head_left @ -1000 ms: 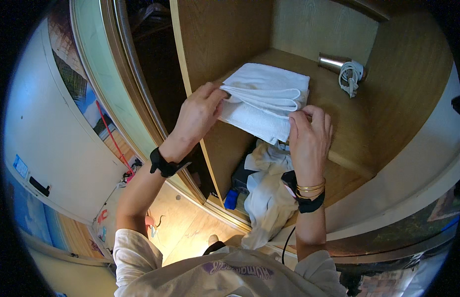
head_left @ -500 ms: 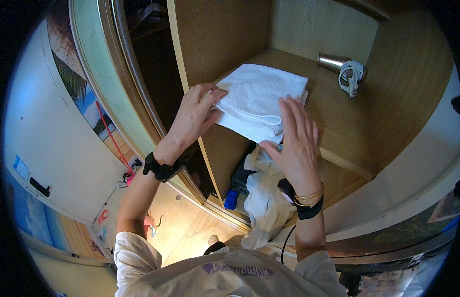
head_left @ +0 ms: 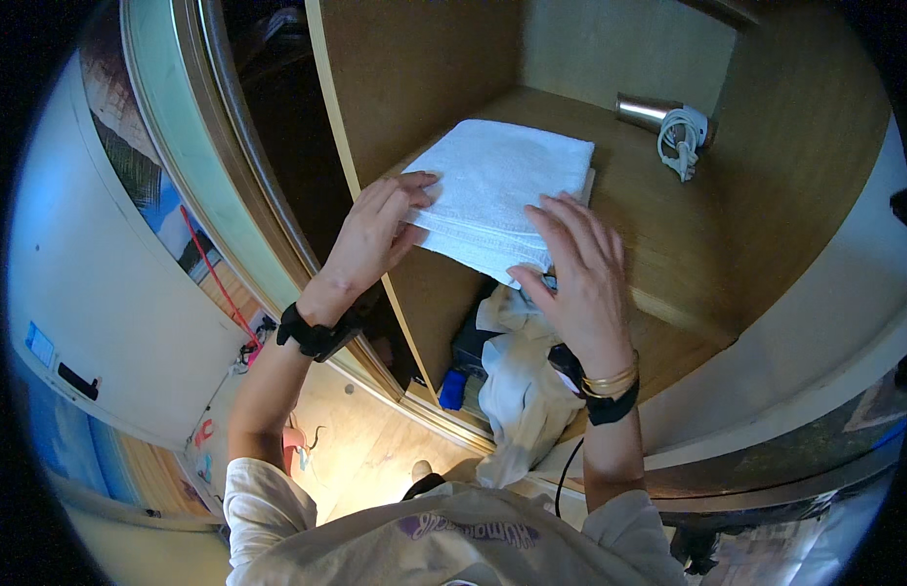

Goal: The person wipes a frosted glass door with a blue cloth, then moves to a wooden wardrobe to fold white towels. The person folds each towel neatly and places them on a shelf inside the wardrobe.

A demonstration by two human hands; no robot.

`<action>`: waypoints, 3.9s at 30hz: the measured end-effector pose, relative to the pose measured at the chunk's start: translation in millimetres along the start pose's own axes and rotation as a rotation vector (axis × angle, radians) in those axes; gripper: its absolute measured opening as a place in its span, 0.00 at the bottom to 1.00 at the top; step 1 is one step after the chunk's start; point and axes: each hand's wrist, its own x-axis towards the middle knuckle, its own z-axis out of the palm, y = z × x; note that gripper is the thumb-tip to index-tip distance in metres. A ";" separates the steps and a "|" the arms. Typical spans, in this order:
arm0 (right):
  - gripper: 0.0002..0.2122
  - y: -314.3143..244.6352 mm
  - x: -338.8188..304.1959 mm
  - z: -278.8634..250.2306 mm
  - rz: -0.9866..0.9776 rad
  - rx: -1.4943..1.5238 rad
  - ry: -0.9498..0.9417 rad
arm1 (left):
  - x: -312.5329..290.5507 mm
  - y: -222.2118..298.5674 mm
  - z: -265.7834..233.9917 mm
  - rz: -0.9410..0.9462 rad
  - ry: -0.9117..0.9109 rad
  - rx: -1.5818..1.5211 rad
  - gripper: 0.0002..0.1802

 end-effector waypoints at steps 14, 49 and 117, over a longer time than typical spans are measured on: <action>0.23 -6.8 -9.6 0.2 0.018 -0.014 -0.086 | 8.6 33.4 -6.6 0.152 -0.171 0.318 0.44; 0.18 -8.4 17.5 60.8 0.153 -0.174 -0.085 | 37.9 4.0 21.5 -0.076 -0.099 0.271 0.22; 0.29 21.4 -367.0 139.6 1.714 1.338 -0.566 | -221.6 102.9 225.5 -1.397 -0.314 -2.070 0.21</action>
